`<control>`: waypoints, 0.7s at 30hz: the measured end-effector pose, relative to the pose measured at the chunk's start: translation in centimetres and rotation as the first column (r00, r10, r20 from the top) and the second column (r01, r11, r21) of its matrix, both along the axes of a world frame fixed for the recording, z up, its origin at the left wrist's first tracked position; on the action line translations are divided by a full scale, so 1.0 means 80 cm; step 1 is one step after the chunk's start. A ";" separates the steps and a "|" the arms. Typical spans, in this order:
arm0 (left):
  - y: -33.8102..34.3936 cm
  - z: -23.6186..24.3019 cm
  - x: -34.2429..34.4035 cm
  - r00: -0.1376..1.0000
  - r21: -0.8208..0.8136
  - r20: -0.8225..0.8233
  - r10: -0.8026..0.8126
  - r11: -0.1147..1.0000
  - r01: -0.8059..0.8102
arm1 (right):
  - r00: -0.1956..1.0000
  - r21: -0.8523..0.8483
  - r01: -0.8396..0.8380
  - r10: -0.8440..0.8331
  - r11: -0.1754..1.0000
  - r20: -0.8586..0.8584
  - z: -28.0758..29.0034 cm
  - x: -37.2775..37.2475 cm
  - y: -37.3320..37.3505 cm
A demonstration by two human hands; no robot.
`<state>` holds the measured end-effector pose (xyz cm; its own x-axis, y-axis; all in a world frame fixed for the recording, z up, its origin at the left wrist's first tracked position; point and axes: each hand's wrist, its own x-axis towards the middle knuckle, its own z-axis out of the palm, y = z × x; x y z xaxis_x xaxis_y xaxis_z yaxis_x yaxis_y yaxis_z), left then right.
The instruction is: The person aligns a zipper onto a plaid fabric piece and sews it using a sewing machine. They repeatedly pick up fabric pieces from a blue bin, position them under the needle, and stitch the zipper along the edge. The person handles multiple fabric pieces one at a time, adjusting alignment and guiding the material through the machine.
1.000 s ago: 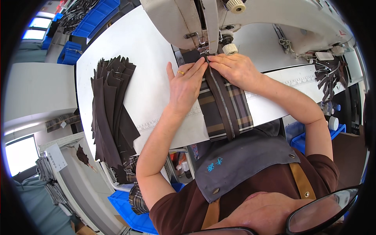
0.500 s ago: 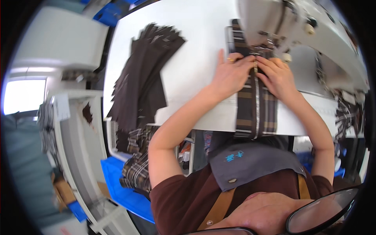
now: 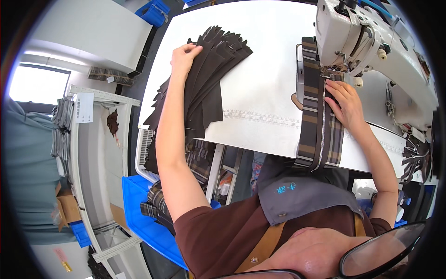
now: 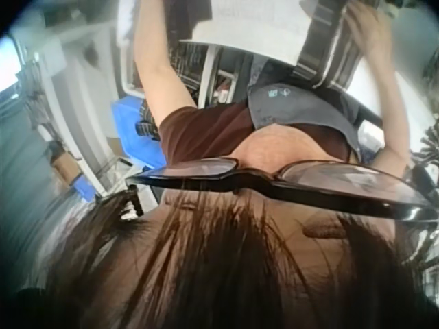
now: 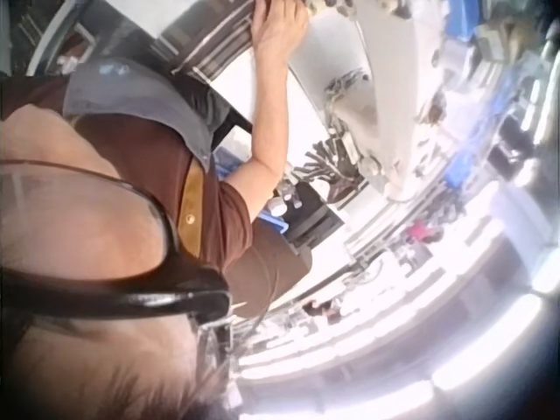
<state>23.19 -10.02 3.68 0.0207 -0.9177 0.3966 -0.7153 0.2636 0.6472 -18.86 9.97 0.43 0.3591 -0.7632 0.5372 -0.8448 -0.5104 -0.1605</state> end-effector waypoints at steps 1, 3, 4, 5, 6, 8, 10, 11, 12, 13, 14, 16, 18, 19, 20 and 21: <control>-0.005 -0.003 -0.001 0.981 -0.012 -0.155 -0.120 0.993 0.120 | 1.000 0.004 0.003 -0.003 1.000 0.001 0.001 0.000 0.001; -0.011 0.011 0.000 0.998 -0.473 -0.041 -0.041 0.881 0.017 | 1.000 0.016 0.012 -0.012 1.000 0.005 0.001 0.000 0.002; -0.007 0.030 -0.002 0.999 -0.676 0.043 0.032 0.737 0.005 | 1.000 0.012 0.018 -0.018 1.000 0.000 0.002 0.000 0.002; 0.011 0.053 -0.013 0.998 -0.616 0.024 0.058 0.787 -0.031 | 1.000 0.013 0.025 -0.025 1.000 -0.004 0.001 -0.001 0.004; 0.041 0.083 -0.023 0.996 -0.552 0.008 0.091 0.831 -0.072 | 1.000 0.014 0.025 -0.025 1.000 -0.010 0.001 -0.001 0.004; 0.106 0.133 -0.062 0.996 -0.368 0.053 0.065 0.929 -0.041 | 1.000 0.013 0.020 -0.020 1.000 0.003 -0.001 -0.003 0.003; 0.161 0.157 -0.091 0.983 -0.191 -0.020 -0.180 0.966 0.173 | 1.000 0.006 0.015 -0.015 1.000 0.015 -0.007 -0.005 0.002; 0.195 0.160 -0.117 0.950 -0.051 -0.186 -0.253 0.968 0.248 | 1.000 0.000 0.014 -0.014 1.000 0.016 -0.011 -0.007 -0.001; 0.226 0.159 -0.137 0.887 0.079 -0.358 -0.293 0.937 0.341 | 1.000 -0.005 0.017 -0.017 1.000 0.013 -0.012 -0.009 0.000; 0.244 0.149 -0.142 0.826 0.163 -0.418 -0.379 0.863 0.479 | 1.000 -0.014 0.025 -0.025 1.000 0.005 -0.013 -0.011 0.001; 0.256 0.135 -0.148 0.750 0.235 -0.485 -0.450 0.759 0.608 | 0.999 -0.023 0.036 -0.036 0.999 -0.005 -0.013 -0.010 0.002; 0.274 0.100 -0.162 0.538 0.253 -0.807 -0.244 0.680 0.688 | 0.999 -0.048 0.033 -0.034 0.998 -0.021 -0.010 -0.005 0.000; 0.261 0.048 -0.162 0.497 0.133 -0.769 -0.402 0.660 0.739 | 0.999 -0.061 0.033 -0.035 0.998 -0.036 -0.009 -0.005 0.000; 0.254 0.031 -0.163 0.563 0.187 -0.716 -0.412 0.663 0.724 | 0.999 -0.064 0.039 -0.041 0.997 -0.032 -0.012 -0.007 -0.001; 0.248 0.019 -0.165 0.624 0.239 -0.657 -0.423 0.668 0.705 | 0.999 -0.058 0.045 -0.046 0.997 -0.027 -0.012 -0.008 0.000; 0.243 0.012 -0.167 0.700 0.238 -0.481 -0.528 0.689 0.684 | 0.998 -0.054 0.050 -0.051 0.997 -0.021 -0.012 -0.008 0.001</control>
